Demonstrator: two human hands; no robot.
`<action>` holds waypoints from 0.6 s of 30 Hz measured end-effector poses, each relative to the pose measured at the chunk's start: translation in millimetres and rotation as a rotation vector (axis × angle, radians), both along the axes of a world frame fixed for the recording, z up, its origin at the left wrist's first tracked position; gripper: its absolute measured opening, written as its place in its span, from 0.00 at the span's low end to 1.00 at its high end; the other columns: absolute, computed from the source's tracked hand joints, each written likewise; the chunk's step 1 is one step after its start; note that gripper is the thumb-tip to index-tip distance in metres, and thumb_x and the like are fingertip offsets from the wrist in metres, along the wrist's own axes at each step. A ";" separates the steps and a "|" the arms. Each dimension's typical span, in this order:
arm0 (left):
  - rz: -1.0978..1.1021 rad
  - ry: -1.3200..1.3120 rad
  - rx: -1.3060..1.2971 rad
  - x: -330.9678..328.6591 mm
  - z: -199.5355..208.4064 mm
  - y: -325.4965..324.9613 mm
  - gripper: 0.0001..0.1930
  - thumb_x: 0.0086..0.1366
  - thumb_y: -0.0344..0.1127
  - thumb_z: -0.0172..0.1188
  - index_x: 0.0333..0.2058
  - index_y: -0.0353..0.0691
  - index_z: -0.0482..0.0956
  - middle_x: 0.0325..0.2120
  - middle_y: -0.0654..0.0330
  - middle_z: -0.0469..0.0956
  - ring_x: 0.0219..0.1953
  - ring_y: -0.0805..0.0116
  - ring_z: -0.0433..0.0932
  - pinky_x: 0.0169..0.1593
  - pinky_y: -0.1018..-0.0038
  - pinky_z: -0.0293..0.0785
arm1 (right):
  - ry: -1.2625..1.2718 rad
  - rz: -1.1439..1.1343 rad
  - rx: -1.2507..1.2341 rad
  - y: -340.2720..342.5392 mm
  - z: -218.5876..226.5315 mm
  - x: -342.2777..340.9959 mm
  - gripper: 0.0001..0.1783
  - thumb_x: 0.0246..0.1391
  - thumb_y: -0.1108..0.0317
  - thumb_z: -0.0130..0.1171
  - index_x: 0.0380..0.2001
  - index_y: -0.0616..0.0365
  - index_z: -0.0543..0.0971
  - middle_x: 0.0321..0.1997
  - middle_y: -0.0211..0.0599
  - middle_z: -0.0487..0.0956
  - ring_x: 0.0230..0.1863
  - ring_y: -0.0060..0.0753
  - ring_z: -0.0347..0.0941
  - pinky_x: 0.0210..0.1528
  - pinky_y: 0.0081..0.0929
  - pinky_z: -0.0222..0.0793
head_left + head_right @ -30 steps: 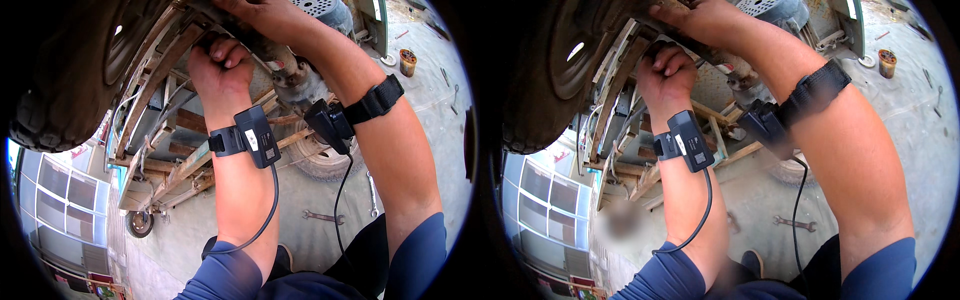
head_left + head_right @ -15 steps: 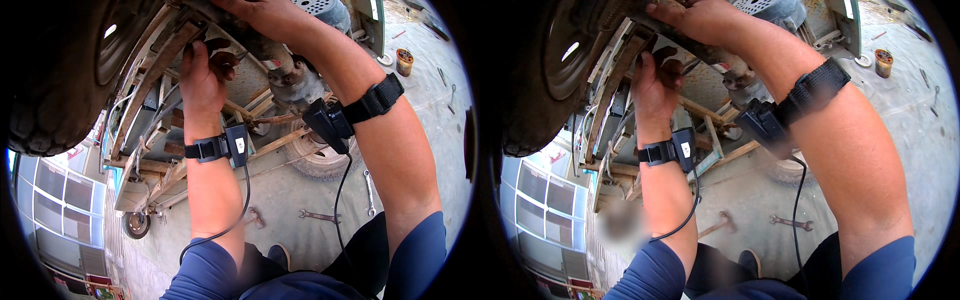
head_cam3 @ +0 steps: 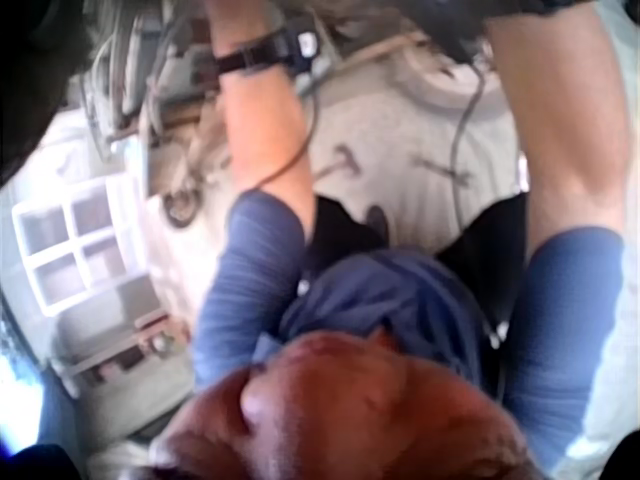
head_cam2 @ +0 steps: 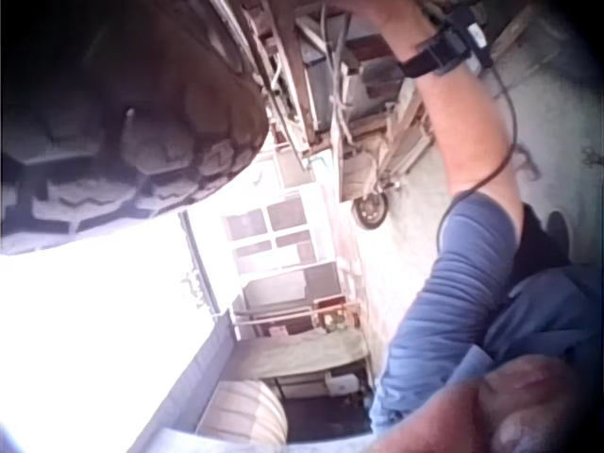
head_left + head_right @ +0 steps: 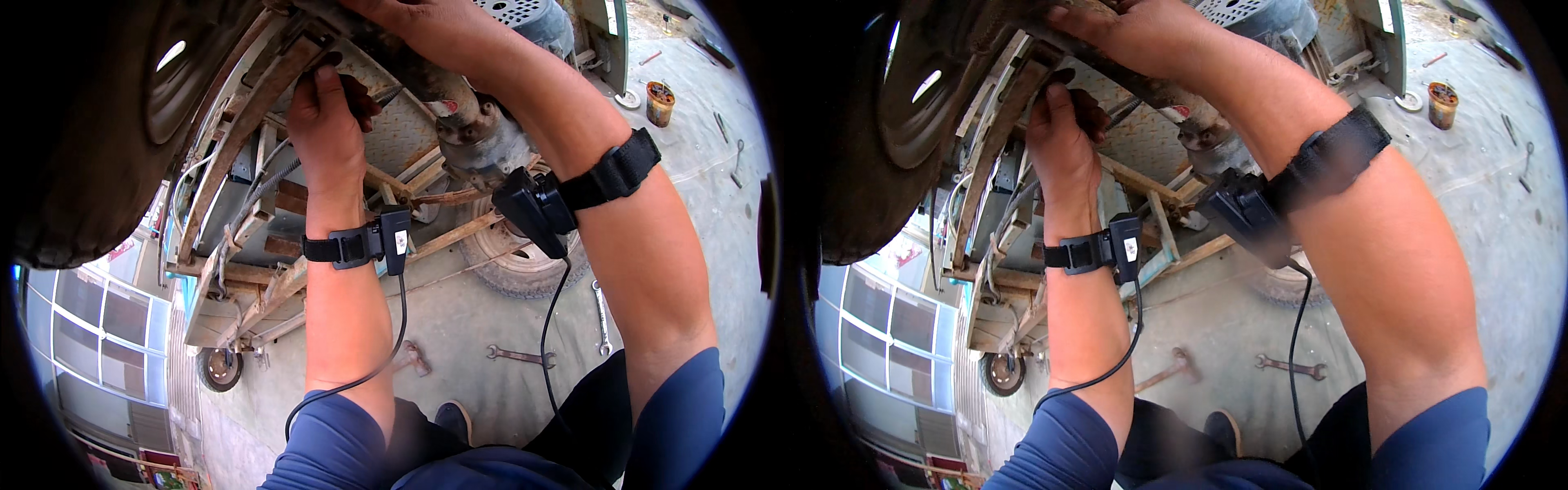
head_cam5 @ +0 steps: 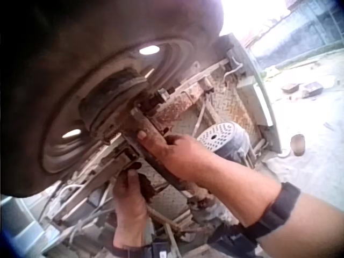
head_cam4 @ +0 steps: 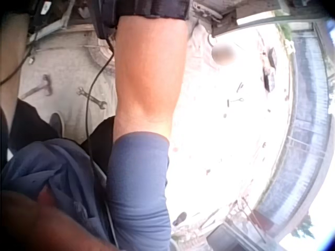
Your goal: The person works under a three-wheeled vehicle, using a hammer and wrench to loosen and remove a bolt from the rear suspension assembly. They then apply lubricant to a small metal part using a grease gun.
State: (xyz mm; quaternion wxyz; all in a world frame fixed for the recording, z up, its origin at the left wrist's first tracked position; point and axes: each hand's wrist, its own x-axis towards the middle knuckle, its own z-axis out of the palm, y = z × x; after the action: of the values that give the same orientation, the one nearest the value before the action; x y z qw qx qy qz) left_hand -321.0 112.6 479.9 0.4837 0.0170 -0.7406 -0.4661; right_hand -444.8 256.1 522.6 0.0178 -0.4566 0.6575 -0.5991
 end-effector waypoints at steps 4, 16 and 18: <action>-0.056 -0.042 0.102 5.5 1.8 4.7 0.18 0.76 0.45 0.50 0.49 0.34 0.74 0.25 0.60 0.78 0.21 0.73 0.74 0.22 0.78 0.63 | -0.044 -0.011 -0.043 0.1 0.8 2.2 0.47 0.58 0.26 0.46 0.47 0.68 0.81 0.43 0.60 0.82 0.48 0.52 0.79 0.51 0.38 0.71; 0.165 -0.246 -0.113 131.7 -20.0 -13.0 0.12 0.70 0.36 0.60 0.45 0.33 0.79 0.26 0.60 0.79 0.24 0.73 0.78 0.29 0.77 0.73 | -0.149 0.127 -0.210 -7.4 -15.7 5.3 0.35 0.61 0.38 0.56 0.53 0.61 0.79 0.46 0.37 0.81 0.46 0.28 0.75 0.48 0.27 0.70; 0.532 0.041 -0.649 154.7 -0.2 -24.5 0.08 0.67 0.31 0.61 0.43 0.35 0.79 0.27 0.55 0.79 0.24 0.64 0.78 0.29 0.74 0.72 | -0.361 0.164 -0.224 -2.5 -8.1 20.4 0.29 0.65 0.45 0.55 0.54 0.60 0.77 0.46 0.35 0.80 0.44 0.26 0.75 0.47 0.27 0.71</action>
State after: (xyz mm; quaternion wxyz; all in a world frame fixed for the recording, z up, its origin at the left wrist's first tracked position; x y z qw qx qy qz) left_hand -166.3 88.2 479.7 0.5820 0.0453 -0.8091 -0.0677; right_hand -424.4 253.6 514.5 0.1329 -0.3930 0.5336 -0.7370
